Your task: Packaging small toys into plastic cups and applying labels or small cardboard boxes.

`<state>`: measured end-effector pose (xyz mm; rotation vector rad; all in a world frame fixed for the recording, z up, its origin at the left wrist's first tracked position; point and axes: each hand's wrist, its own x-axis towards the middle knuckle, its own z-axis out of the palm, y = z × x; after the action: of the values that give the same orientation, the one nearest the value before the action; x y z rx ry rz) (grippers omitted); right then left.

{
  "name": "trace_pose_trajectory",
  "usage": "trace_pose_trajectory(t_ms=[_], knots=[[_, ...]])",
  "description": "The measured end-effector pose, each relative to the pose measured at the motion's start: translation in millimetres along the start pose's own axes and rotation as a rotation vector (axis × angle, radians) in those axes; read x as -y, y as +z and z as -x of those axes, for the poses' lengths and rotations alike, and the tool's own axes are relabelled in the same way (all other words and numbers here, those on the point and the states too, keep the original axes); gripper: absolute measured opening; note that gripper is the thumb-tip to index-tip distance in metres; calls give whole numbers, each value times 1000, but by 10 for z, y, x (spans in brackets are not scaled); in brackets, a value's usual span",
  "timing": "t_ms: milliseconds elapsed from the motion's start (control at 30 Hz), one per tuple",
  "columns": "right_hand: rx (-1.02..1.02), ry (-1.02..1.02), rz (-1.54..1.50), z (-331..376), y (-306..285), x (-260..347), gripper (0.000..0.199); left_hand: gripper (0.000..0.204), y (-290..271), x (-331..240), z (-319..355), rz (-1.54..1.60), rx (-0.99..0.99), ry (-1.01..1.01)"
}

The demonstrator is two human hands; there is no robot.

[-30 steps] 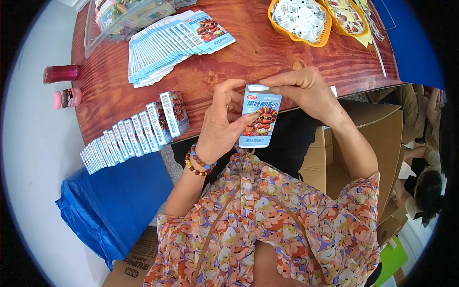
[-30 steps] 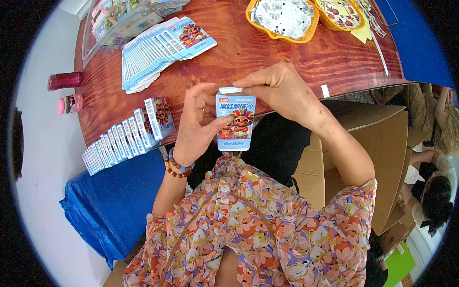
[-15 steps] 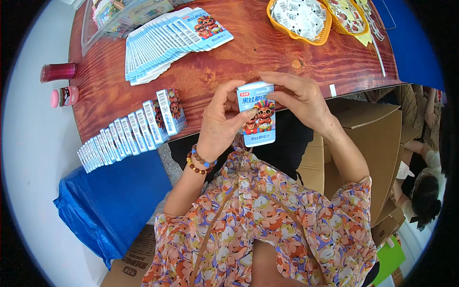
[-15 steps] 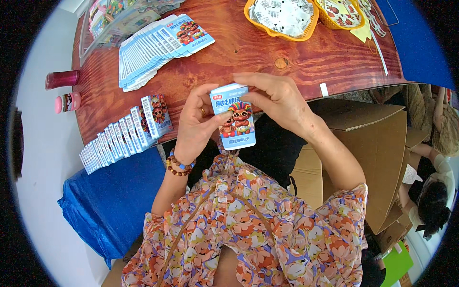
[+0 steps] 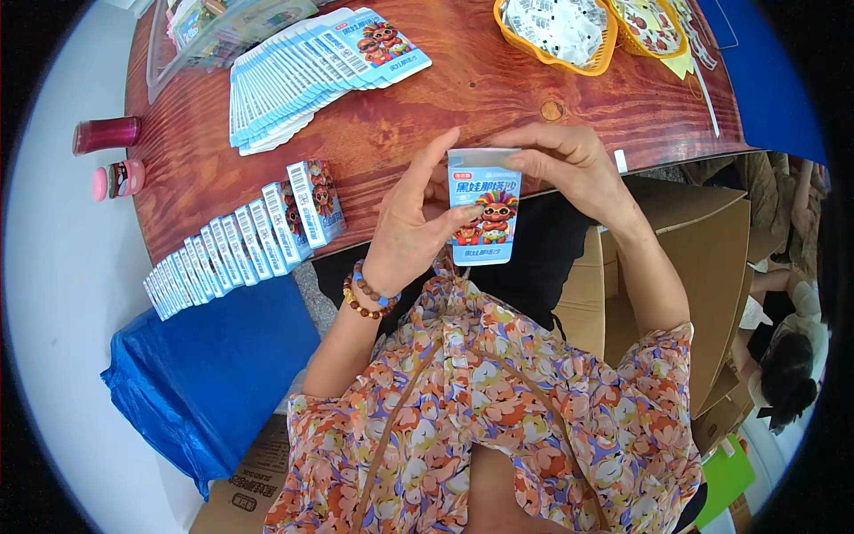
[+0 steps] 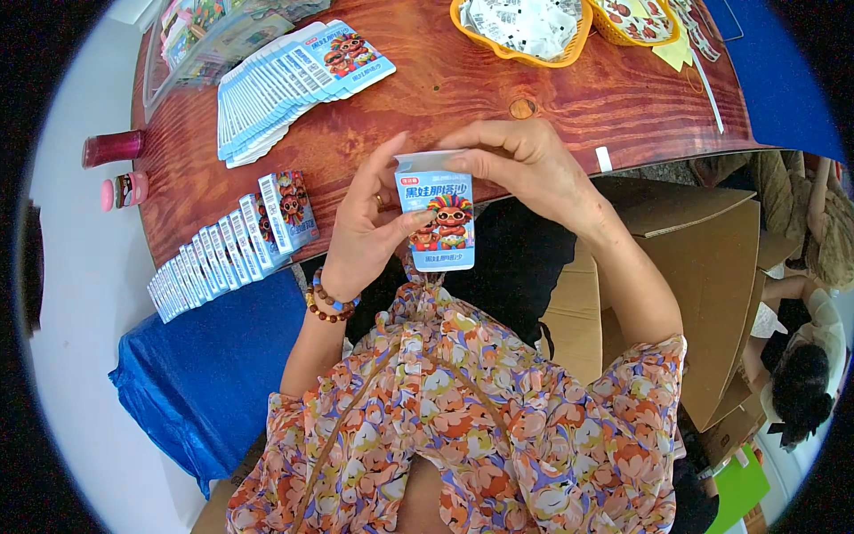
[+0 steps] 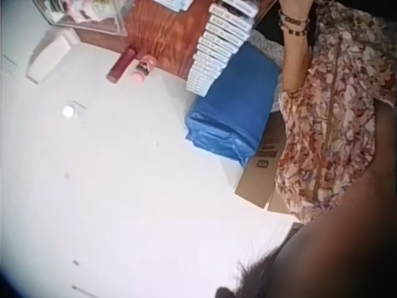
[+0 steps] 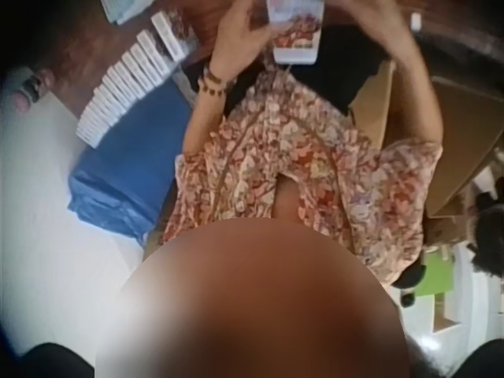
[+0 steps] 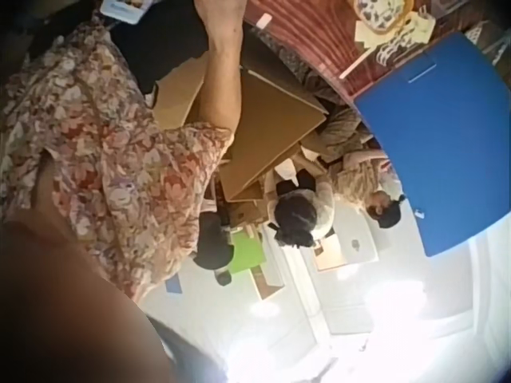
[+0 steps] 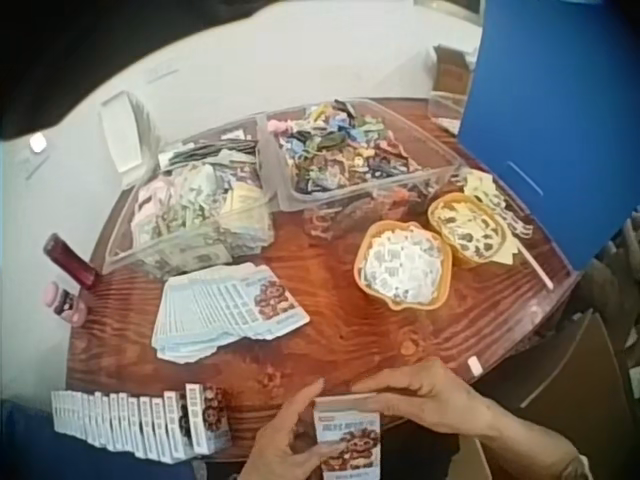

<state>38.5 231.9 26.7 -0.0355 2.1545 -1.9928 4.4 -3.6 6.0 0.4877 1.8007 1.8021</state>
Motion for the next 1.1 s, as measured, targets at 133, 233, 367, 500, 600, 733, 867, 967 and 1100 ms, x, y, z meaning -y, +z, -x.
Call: trace_pose_trajectory(t_ms=[133,233,367,500,600,733,867,967,1100], knots=[[97,54,5,-41,-62,100,23,74,-34,-15,7,-84,7,0],[51,51,31,-49,-10,187,22,73,-55,49,18,-125,24,7],[76,167,26,-37,-22,215,21,74,-74,41,39,-20,64,-79],[52,7,238,12,23,158,23,76,-76,6,49,-8,96,-129],[12,-34,387,39,97,251,22,75,-69,8,49,-50,71,-94],[12,-98,469,101,101,169,25,73,-20,-13,31,-71,60,-110],[-15,-136,396,138,149,107,33,69,-5,65,9,-149,20,-19],[-76,70,73,148,150,58,37,62,36,48,10,-33,-9,-19],[-134,45,14,178,157,-22,37,55,21,45,9,90,-13,-67]])
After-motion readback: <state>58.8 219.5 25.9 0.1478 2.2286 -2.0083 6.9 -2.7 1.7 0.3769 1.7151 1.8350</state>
